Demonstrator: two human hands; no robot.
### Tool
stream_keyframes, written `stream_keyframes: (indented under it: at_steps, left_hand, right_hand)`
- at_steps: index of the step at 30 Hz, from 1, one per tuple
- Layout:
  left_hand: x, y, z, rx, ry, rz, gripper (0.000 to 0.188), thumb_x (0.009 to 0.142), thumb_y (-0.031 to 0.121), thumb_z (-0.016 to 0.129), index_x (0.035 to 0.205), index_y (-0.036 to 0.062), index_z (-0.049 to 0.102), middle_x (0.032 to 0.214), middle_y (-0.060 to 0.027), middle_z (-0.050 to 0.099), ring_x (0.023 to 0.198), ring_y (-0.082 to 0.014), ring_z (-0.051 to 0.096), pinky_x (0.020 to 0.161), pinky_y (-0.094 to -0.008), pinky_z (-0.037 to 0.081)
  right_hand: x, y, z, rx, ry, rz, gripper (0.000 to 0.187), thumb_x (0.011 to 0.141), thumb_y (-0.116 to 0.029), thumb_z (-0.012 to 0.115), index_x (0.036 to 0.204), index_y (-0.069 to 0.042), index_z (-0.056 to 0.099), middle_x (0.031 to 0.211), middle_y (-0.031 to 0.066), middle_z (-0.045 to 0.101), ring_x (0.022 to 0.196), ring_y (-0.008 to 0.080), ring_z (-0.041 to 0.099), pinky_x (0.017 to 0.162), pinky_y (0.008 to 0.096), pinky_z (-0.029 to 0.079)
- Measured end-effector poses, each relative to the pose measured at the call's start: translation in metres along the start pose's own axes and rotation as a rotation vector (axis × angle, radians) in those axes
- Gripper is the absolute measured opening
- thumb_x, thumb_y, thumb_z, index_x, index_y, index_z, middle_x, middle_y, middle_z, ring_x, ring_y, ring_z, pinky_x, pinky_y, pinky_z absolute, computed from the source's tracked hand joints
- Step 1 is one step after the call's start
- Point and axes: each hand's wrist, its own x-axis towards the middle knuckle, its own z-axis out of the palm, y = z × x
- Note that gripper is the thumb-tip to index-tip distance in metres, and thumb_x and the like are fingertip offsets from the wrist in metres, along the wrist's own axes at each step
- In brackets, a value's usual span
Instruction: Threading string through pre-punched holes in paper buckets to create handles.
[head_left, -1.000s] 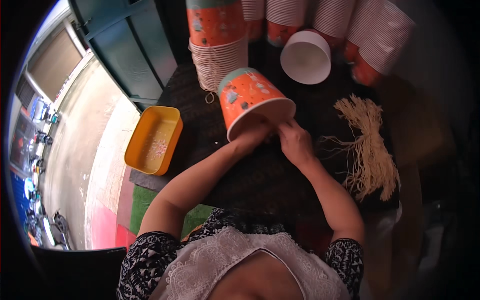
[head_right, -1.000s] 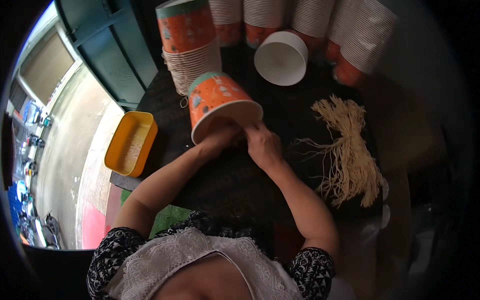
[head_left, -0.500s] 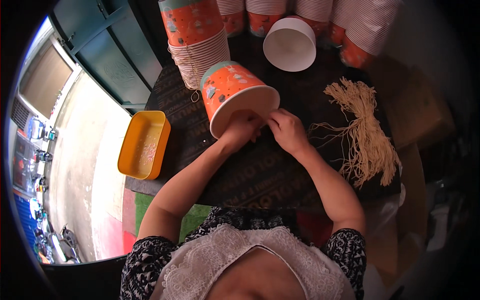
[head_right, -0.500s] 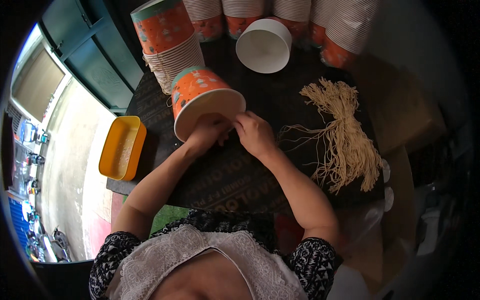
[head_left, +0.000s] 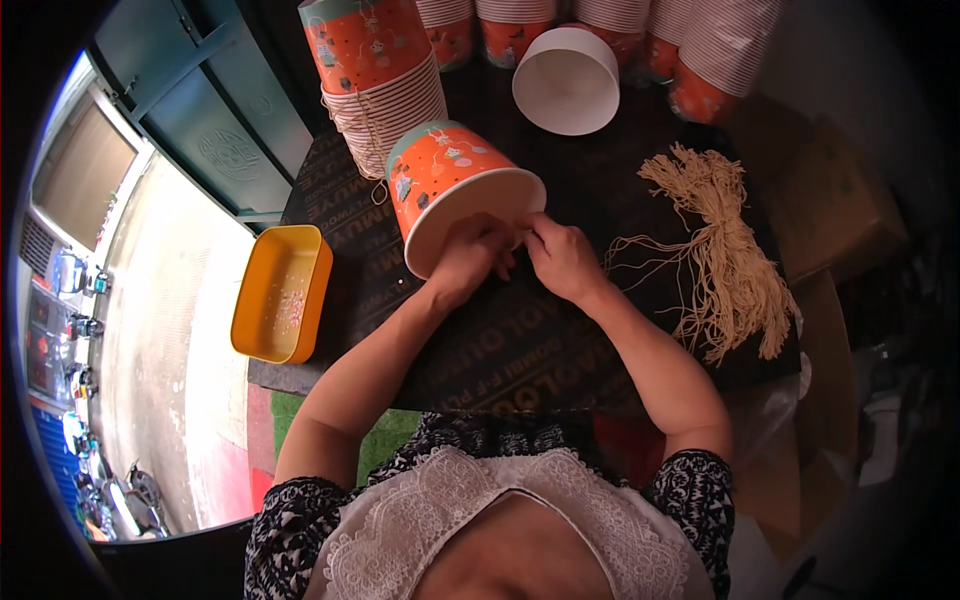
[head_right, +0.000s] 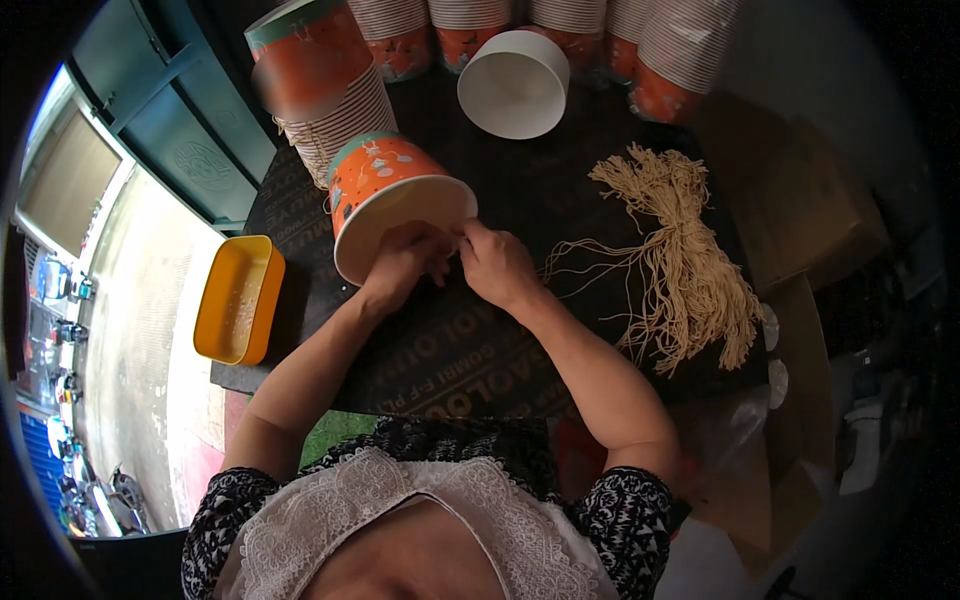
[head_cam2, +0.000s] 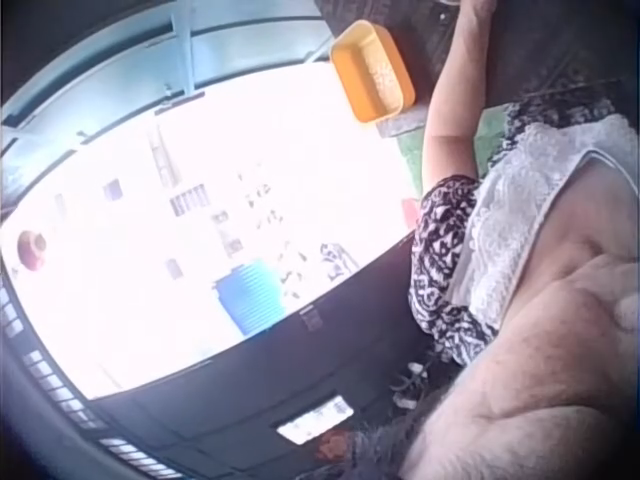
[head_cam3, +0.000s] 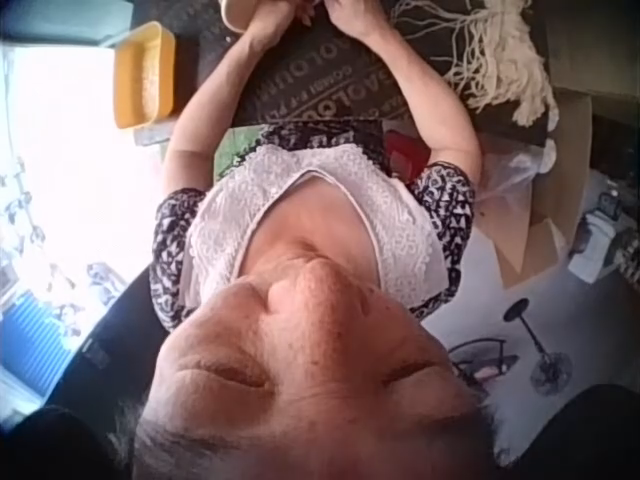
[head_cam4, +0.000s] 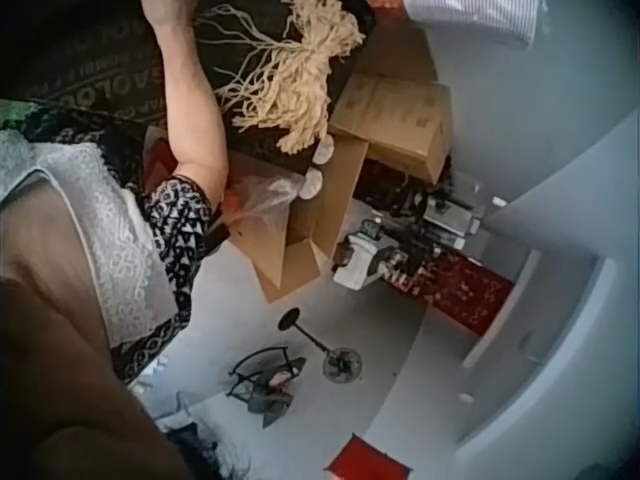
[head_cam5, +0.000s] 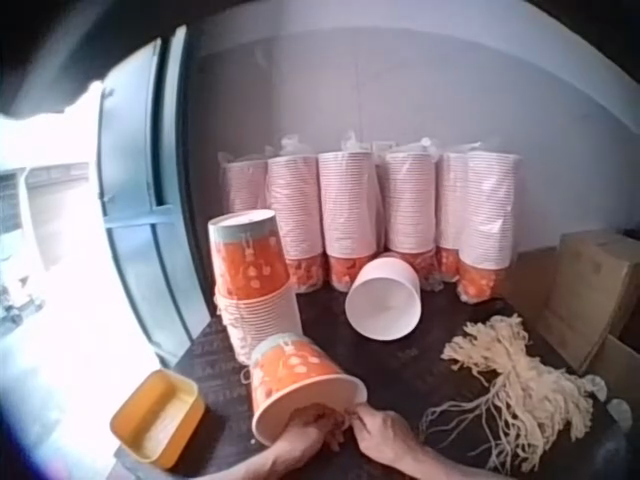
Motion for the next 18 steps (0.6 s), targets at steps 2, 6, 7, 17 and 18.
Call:
stream_keyframes:
  at_steps: [2, 6, 7, 17, 18]
  left_hand:
    - [0.001, -0.003, -0.001, -0.079, 0.0, 0.01, 0.013, 0.089, 0.007, 0.051, 0.094, -0.0035, 0.058, 0.082, -0.0113, 0.061, 0.064, -0.0178, 0.061, 0.055, -0.0285, 0.052]
    - [0.002, -0.005, -0.001, -0.082, -0.003, 0.028, 0.014, 0.088, 0.004, 0.048, 0.098, -0.003, 0.056, 0.083, -0.0123, 0.061, 0.065, -0.019, 0.061, 0.054, -0.0297, 0.053]
    - [0.003, -0.006, 0.0, -0.088, 0.004, 0.035, 0.014, 0.089, 0.002, 0.044, 0.099, -0.0037, 0.052, 0.083, -0.0136, 0.059, 0.063, -0.0196, 0.061, 0.052, -0.0299, 0.052]
    - [0.002, -0.005, 0.002, -0.099, 0.048, 0.024, 0.019, 0.089, -0.003, 0.041, 0.108, -0.0052, 0.046, 0.083, -0.0168, 0.058, 0.062, -0.0211, 0.06, 0.048, -0.031, 0.051]
    - [0.003, -0.006, 0.001, -0.099, 0.05, 0.024, 0.019, 0.089, -0.003, 0.041, 0.108, -0.0052, 0.046, 0.083, -0.0168, 0.058, 0.062, -0.0211, 0.06, 0.048, -0.031, 0.051]
  right_hand:
    - [0.0, 0.0, 0.0, -0.013, -0.019, 0.007, 0.017, 0.088, -0.011, 0.053, 0.102, -0.003, 0.06, 0.079, 0.0229, 0.064, 0.077, 0.0404, 0.064, 0.065, 0.0475, 0.052]
    - [0.0, 0.0, 0.001, -0.024, -0.026, 0.012, 0.018, 0.087, -0.012, 0.055, 0.102, -0.003, 0.06, 0.078, 0.0226, 0.064, 0.077, 0.0397, 0.065, 0.064, 0.0472, 0.052]
    - [0.0, -0.004, -0.001, -0.023, -0.04, 0.023, 0.018, 0.087, -0.012, 0.055, 0.102, -0.003, 0.06, 0.077, 0.0223, 0.065, 0.076, 0.0394, 0.065, 0.064, 0.0473, 0.052]
    - [-0.001, -0.003, 0.01, -0.071, -0.004, -0.02, 0.013, 0.086, -0.012, 0.057, 0.097, -0.005, 0.059, 0.075, 0.0198, 0.064, 0.074, 0.0398, 0.063, 0.06, 0.0461, 0.051]
    - [-0.001, -0.001, 0.011, -0.071, -0.005, -0.021, 0.013, 0.086, -0.012, 0.057, 0.097, -0.005, 0.059, 0.075, 0.0198, 0.064, 0.074, 0.0398, 0.063, 0.06, 0.0461, 0.051]
